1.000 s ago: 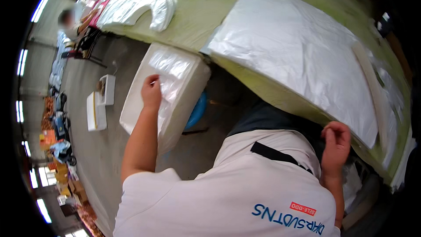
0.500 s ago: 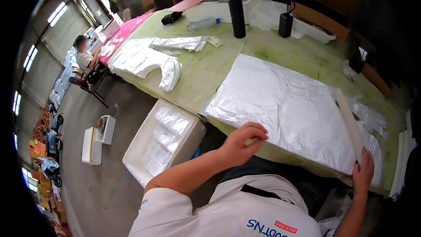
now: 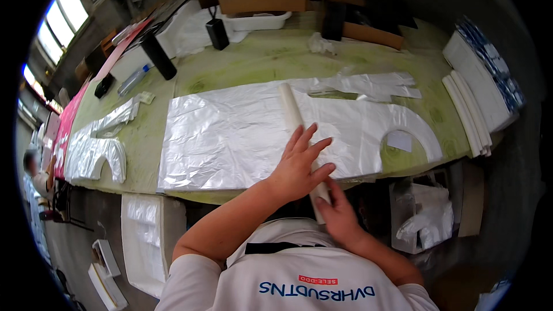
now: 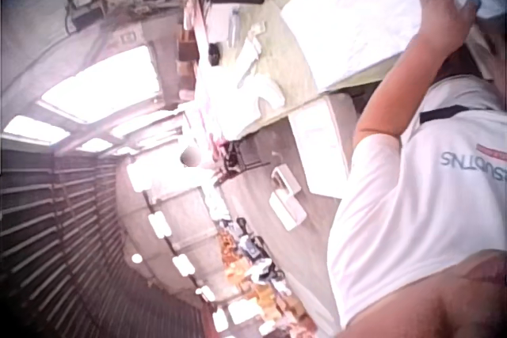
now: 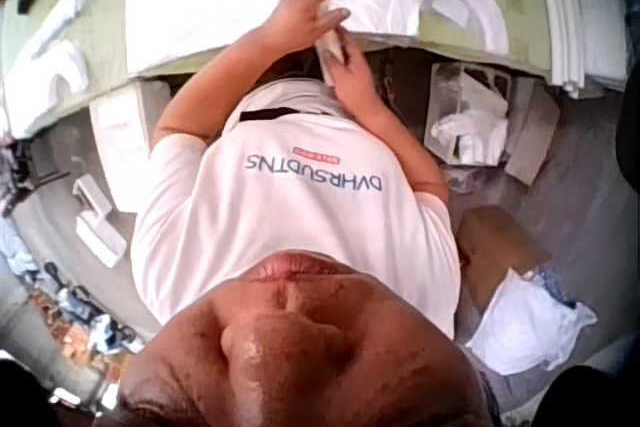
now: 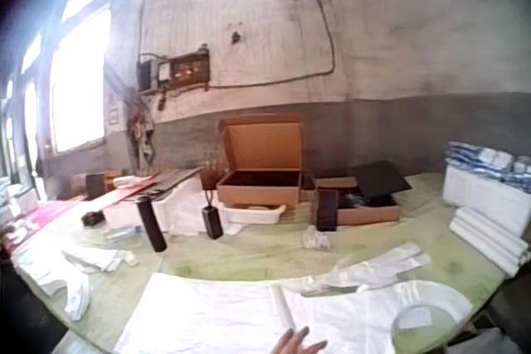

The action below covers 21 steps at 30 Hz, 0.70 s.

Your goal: The person wraps a rectangular white object with clear plastic film on a workbench. They unroll the film, fold it over the object, smooth it, and tear off a strip to seal the package. The wrapped item is placed aside, and the process repeats with another object.

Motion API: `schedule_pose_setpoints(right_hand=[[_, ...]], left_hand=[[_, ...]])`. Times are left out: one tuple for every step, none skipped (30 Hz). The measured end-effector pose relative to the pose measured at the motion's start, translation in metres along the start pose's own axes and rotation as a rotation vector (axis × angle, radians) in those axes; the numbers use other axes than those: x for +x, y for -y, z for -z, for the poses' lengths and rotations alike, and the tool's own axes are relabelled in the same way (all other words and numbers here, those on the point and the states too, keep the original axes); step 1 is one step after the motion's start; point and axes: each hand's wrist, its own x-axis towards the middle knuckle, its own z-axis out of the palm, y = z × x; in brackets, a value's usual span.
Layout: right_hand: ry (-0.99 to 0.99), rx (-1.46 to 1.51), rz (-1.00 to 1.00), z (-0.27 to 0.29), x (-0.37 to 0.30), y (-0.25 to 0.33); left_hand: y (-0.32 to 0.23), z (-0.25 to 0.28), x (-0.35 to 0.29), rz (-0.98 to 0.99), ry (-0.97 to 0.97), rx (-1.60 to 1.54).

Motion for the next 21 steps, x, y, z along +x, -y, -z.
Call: schedule_pose_setpoints(right_hand=[[0.017,0.037,0.0,-0.004,0.002,-0.005],[0.033,0.075,-0.002,-0.006,0.002,-0.008],[0.071,0.076,0.007,-0.006,0.001,-0.008],[0.111,0.077,0.016,-0.004,0.001,-0.006],[0.15,0.076,0.021,-0.003,0.001,-0.006],[0.164,0.089,0.019,-0.002,0.002,-0.003],[0.178,0.102,0.018,-0.002,0.004,-0.001],[0.198,0.114,0.019,-0.001,0.006,0.001],[0.209,0.126,0.013,-0.001,0.007,-0.004],[0.242,0.143,-0.021,0.002,0.005,-0.002],[0.272,0.161,-0.057,0.005,0.002,0.003],[0.3,0.18,-0.093,0.008,-0.002,0.008],[0.31,0.156,-0.099,0.013,-0.006,0.009],[0.271,0.185,-0.093,0.015,-0.009,0.005],[0.231,0.212,-0.09,0.018,-0.012,-0.003],[0.189,0.24,-0.087,0.021,-0.015,-0.01],[0.117,0.258,-0.086,0.023,-0.018,-0.015],[0.075,0.235,-0.069,0.026,-0.021,-0.019],[0.032,0.211,-0.053,0.031,-0.018,-0.02],[-0.004,0.183,-0.046,0.035,-0.019,-0.019],[-0.032,0.235,-0.044,0.038,-0.02,-0.015]], left_hand=[[0.005,-0.006,-0.001,-0.024,0.049,0.142],[0.01,-0.008,-0.003,-0.049,0.099,0.283],[0.013,-0.008,-0.004,-0.07,0.069,0.233],[0.017,-0.006,-0.003,-0.079,0.093,0.216],[0.018,-0.002,0.0,-0.086,0.118,0.196],[0.017,0.002,0.002,-0.092,0.142,0.177],[0.013,0.006,0.005,-0.084,0.163,0.187],[0.013,0.007,0.006,-0.08,0.173,0.183],[0.013,0.008,0.006,-0.077,0.183,0.179],[0.012,0.009,0.007,-0.074,0.195,0.176],[0.009,0.012,0.008,-0.082,0.198,0.169],[0.006,0.014,0.01,-0.105,0.163,0.189],[0.002,0.016,0.013,-0.129,0.13,0.208],[-0.004,0.017,0.019,-0.161,0.099,0.224],[-0.013,0.014,0.027,-0.247,0.009,0.234],[-0.02,0.011,0.037,-0.239,0.065,0.188],[-0.028,0.007,0.045,-0.228,0.12,0.144],[-0.031,-0.001,0.052,-0.21,0.182,0.094],[-0.033,-0.011,0.062,-0.298,0.162,0.164],[-0.038,-0.018,0.069,-0.231,0.239,0.184],[-0.04,-0.028,0.078,-0.125,0.33,0.19]])
